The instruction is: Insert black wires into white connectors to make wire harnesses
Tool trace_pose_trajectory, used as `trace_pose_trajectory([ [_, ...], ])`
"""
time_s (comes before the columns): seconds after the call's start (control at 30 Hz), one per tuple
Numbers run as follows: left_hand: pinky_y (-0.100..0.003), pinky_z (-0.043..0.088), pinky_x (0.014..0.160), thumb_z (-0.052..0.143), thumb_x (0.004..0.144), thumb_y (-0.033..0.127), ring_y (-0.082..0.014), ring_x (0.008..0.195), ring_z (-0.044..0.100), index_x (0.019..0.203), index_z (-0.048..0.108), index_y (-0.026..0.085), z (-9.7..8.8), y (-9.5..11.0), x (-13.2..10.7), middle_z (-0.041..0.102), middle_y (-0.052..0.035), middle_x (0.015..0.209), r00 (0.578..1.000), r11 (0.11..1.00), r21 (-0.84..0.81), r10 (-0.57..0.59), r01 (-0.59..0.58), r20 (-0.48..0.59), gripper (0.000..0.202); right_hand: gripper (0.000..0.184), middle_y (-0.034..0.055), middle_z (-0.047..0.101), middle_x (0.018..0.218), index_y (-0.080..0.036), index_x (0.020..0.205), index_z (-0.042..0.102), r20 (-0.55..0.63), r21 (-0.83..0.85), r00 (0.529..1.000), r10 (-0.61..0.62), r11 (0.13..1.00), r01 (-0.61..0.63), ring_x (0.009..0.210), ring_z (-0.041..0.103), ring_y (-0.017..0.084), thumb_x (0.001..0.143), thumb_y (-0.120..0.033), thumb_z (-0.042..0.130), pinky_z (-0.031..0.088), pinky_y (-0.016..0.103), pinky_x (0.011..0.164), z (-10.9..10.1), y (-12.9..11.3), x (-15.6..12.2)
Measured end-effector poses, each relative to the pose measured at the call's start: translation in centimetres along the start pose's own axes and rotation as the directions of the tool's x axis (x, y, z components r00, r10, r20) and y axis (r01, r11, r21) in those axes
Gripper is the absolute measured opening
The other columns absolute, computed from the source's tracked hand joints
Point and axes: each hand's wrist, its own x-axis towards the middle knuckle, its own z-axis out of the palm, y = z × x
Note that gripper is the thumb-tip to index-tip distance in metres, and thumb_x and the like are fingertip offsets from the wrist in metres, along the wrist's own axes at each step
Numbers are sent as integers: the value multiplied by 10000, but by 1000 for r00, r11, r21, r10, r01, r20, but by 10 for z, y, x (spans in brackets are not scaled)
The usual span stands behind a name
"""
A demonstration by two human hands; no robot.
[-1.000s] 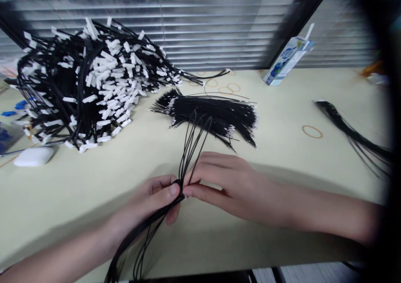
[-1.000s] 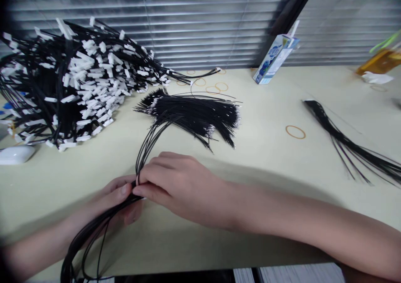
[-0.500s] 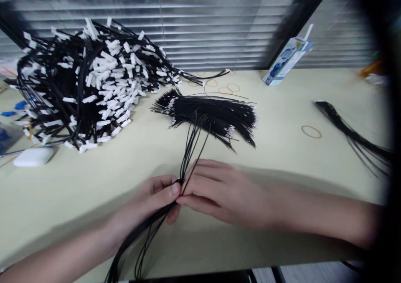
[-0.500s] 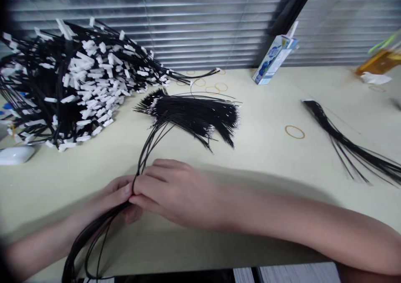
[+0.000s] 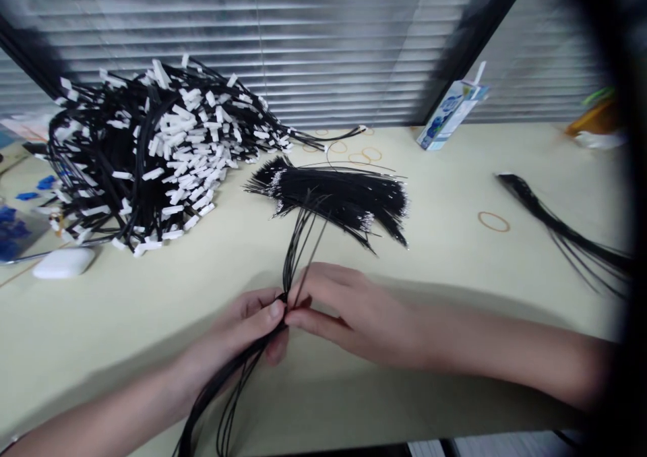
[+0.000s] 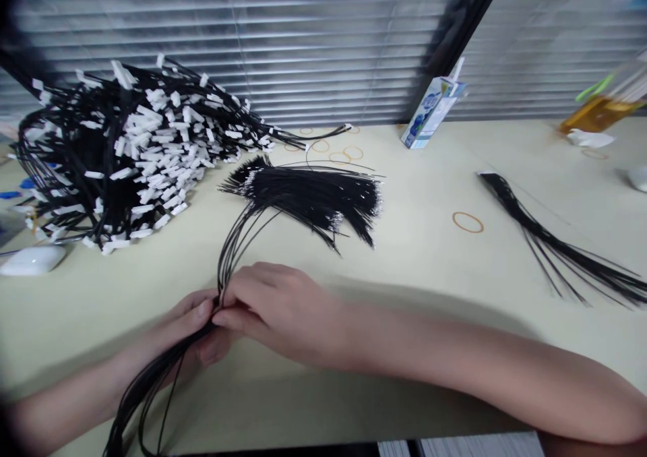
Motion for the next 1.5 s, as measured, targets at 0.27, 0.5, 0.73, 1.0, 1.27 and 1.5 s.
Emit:
trace_pose_trajectory([
  [0.27,-178,351,523,611,819,447,-78,555,477,825,565,125,-4,8,-9,534,-6,610,995,995,-58,76,-79,-57,326,279,-1,580,883,-151,981,530,4,336,950,311,895,-294,776,489,14,940,-350,339,367,137,695,-11,0,4],
  [0.5,-174,385,503,663,798,347,-87,562,507,954,594,136,4,17,-10,605,-33,662,983,994,79,93,-81,-156,271,338,15,571,897,-155,1016,545,122,410,931,344,837,-363,766,478,25,883,-448,442,382,141,683,-12,-3,4],
  [0.73,-171,409,500,690,770,327,-61,512,500,768,561,129,7,16,-6,596,2,635,946,948,272,232,-167,-227,236,307,44,555,1015,-142,1036,566,212,512,901,378,742,-432,755,490,10,837,-372,526,406,137,691,-9,5,9],
  [1.0,-183,405,462,702,754,331,-81,468,524,714,524,134,6,15,-3,626,-18,613,961,979,168,150,-112,-232,269,401,34,563,838,-83,998,556,338,693,842,420,495,-524,696,496,4,784,-419,597,426,139,691,4,17,10],
  [1.27,-327,469,700,386,888,418,-221,740,635,950,605,103,-6,24,-6,667,-149,899,999,980,-196,-41,43,18,389,394,32,555,773,-70,953,533,333,699,841,427,486,-524,677,498,14,764,-405,620,399,137,651,-7,14,12],
  [1.5,-264,382,518,538,851,319,-165,542,583,971,579,222,2,28,-11,639,-56,767,985,985,-80,-143,151,97,159,336,36,566,857,-92,976,554,287,596,884,370,653,-467,728,502,21,799,-375,584,420,153,706,-9,8,16],
])
